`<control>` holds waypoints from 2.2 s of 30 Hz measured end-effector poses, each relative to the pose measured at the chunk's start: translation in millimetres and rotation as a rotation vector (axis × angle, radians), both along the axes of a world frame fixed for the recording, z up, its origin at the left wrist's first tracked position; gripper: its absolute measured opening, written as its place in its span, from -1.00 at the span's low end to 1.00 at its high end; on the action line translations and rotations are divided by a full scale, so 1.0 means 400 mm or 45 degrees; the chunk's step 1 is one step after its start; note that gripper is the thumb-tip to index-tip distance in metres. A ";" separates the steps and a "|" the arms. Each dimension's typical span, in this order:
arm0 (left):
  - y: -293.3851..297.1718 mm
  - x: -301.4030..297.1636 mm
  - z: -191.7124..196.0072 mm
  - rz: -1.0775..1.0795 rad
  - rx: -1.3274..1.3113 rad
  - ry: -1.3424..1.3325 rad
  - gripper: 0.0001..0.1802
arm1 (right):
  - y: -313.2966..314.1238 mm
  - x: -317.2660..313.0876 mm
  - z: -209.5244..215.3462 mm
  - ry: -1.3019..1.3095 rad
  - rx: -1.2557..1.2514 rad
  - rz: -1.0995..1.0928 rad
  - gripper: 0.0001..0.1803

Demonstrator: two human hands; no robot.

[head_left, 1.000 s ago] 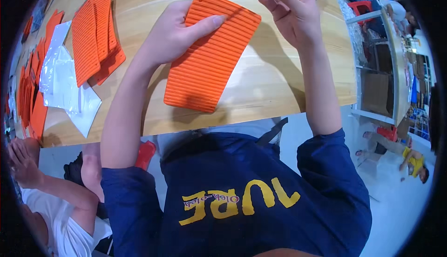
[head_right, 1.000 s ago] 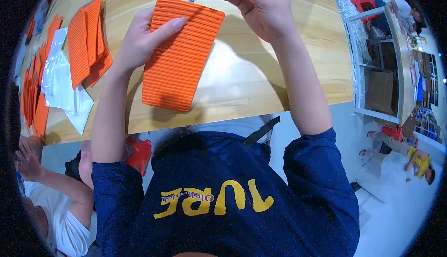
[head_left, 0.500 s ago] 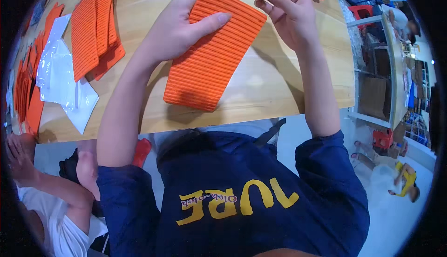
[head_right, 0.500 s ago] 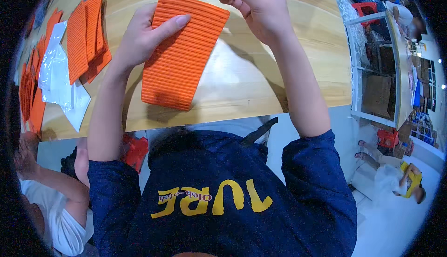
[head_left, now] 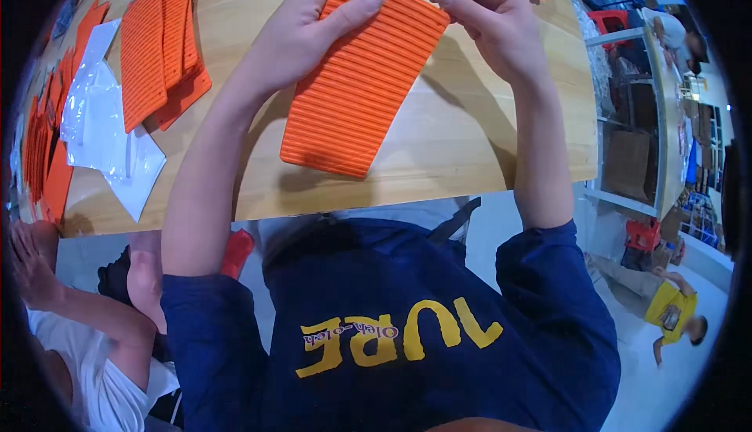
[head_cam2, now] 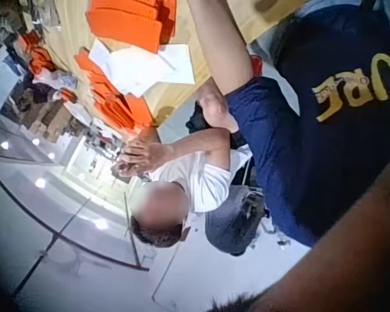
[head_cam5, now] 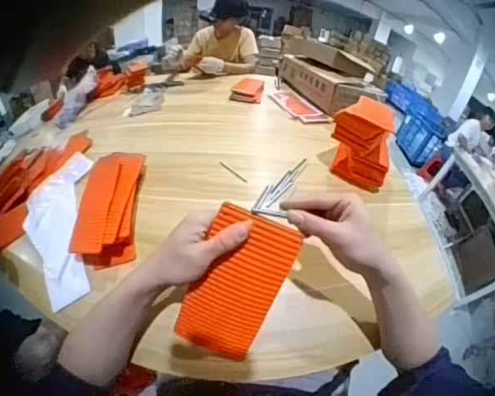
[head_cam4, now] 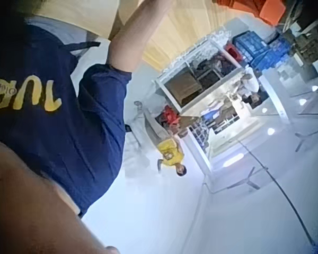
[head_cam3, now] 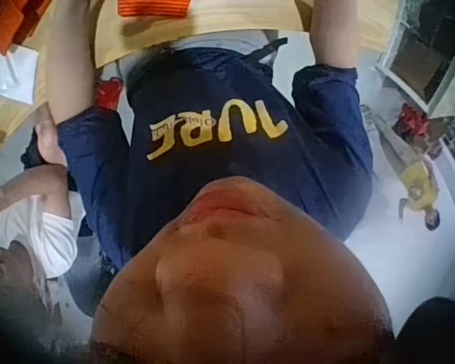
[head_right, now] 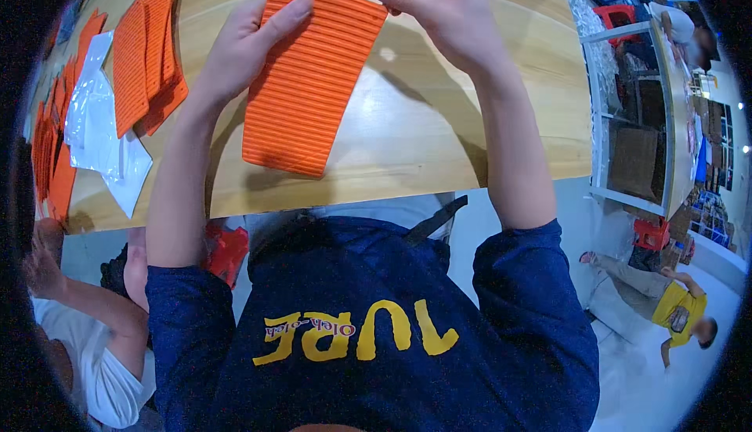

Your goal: Assembling orange paper folders by inserting small metal components into the spine/binding using hands and a metal tool.

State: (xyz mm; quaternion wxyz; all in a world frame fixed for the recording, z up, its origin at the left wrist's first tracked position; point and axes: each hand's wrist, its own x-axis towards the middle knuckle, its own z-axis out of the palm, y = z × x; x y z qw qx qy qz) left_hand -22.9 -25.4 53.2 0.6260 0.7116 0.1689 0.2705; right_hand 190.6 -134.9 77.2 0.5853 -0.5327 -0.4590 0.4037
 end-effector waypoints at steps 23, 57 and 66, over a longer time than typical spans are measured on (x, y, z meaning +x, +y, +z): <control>0.025 -0.009 -0.009 -0.162 0.232 0.081 -0.63 | -0.022 0.006 0.022 -0.424 -0.006 0.283 -0.74; 0.021 0.000 -0.029 -0.278 0.157 0.181 -0.72 | 0.002 -0.092 -0.037 -0.241 -0.118 -0.017 -0.86; 0.008 0.008 -0.042 -0.300 0.172 0.161 -0.69 | -0.002 -0.103 -0.030 -0.258 -0.105 -0.029 -0.86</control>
